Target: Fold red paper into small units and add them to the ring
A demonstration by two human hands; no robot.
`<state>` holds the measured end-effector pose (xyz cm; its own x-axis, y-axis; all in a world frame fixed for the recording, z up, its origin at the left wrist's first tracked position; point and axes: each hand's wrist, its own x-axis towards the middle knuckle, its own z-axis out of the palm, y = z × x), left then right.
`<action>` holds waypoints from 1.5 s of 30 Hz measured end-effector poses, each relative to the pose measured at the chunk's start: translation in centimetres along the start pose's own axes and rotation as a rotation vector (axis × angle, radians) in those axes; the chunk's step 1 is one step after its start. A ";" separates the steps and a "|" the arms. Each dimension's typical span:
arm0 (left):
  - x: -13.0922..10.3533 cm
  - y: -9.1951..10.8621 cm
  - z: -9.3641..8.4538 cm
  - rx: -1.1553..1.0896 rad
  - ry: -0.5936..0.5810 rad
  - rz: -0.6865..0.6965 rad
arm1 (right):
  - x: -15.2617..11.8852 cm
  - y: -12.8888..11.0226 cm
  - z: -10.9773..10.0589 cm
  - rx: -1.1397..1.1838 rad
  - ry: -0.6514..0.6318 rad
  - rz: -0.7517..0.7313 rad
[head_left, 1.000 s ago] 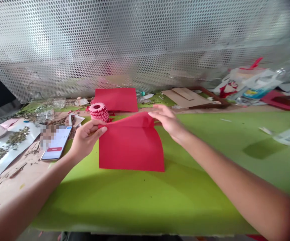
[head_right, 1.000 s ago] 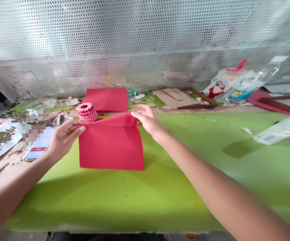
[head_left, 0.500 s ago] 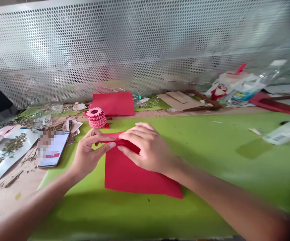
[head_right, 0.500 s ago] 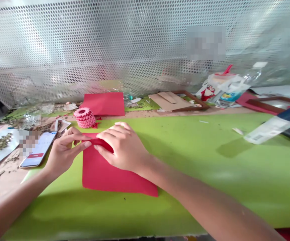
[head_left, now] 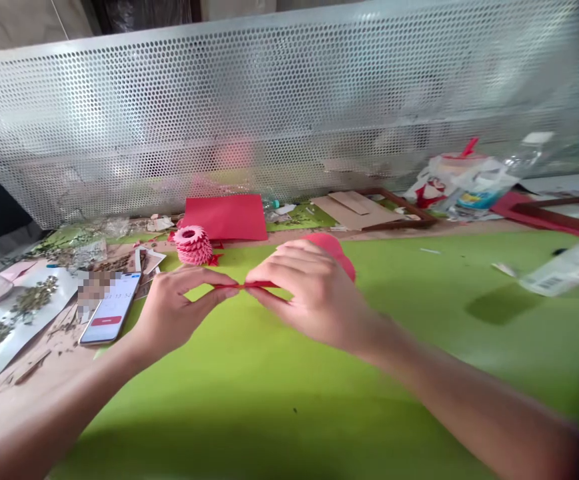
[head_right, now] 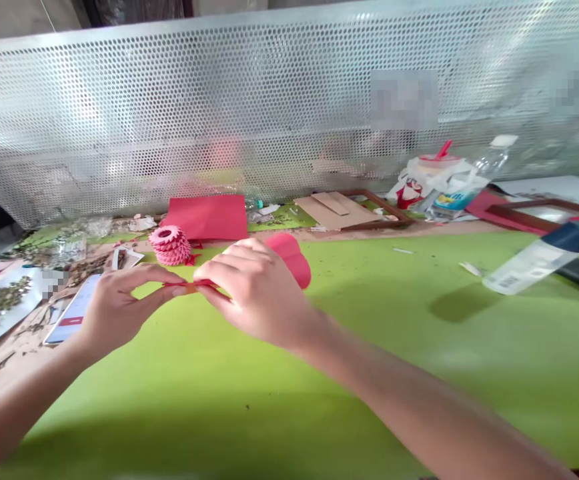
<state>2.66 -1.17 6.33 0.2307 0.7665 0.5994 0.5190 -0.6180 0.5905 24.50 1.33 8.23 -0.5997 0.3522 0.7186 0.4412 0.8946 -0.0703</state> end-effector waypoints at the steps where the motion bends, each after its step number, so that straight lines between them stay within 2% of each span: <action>1: 0.1 -0.2 0.1 -0.005 0.008 0.002 | 0.0 0.2 0.0 0.014 -0.009 0.001; 6: -0.2 -1.7 1.0 -0.040 0.031 -0.029 | -0.7 0.8 0.7 0.091 0.006 0.019; 10: -0.7 -1.8 1.2 -0.031 0.023 -0.032 | -1.2 0.6 1.2 0.081 0.048 -0.017; 14: -0.7 -1.9 0.9 -0.026 0.077 0.006 | -1.3 0.9 0.5 0.114 -0.015 0.055; 18: -0.2 -3.4 0.2 0.002 0.172 -0.026 | -1.7 3.2 -0.8 0.160 -0.157 0.176; 22: 0.5 -5.2 -0.6 -0.032 0.286 -0.106 | -2.1 6.2 -1.7 0.159 -0.166 0.254; 27: 1.2 -6.1 -1.1 -0.073 0.343 -0.128 | -2.3 7.9 -2.4 0.125 -0.031 0.276; 31: 1.4 -6.4 -1.7 -0.066 0.437 -0.097 | -2.2 7.9 -2.5 0.113 0.163 0.259; 33: 1.2 -6.3 -1.9 0.096 0.531 0.018 | -2.0 7.5 -2.3 0.062 0.247 0.211; 35: 0.8 -5.9 -1.7 0.364 0.588 0.249 | -1.9 6.8 -1.9 -0.028 0.271 0.090; 37: 0.2 -4.9 -0.8 0.600 0.540 0.497 | -1.8 5.7 -1.3 -0.099 0.228 -0.072; 38: -0.1 -4.3 -0.2 0.675 0.464 0.587 | -1.8 5.1 -0.9 -0.118 0.194 -0.141; 40: -0.6 -3.2 1.0 0.745 0.272 0.620 | -1.9 3.9 -0.1 -0.141 0.137 -0.223; 42: -0.8 -2.6 2.0 0.725 0.132 0.575 | -2.1 3.1 0.7 -0.146 0.106 -0.274; 45: -0.9 -2.8 2.4 0.657 0.070 0.560 | -2.3 2.9 1.1 -0.120 0.071 -0.287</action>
<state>3.02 0.32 2.87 0.5541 0.3536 0.7536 0.7198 -0.6582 -0.2204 26.46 3.42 5.59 -0.6646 0.0661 0.7442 0.3391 0.9143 0.2217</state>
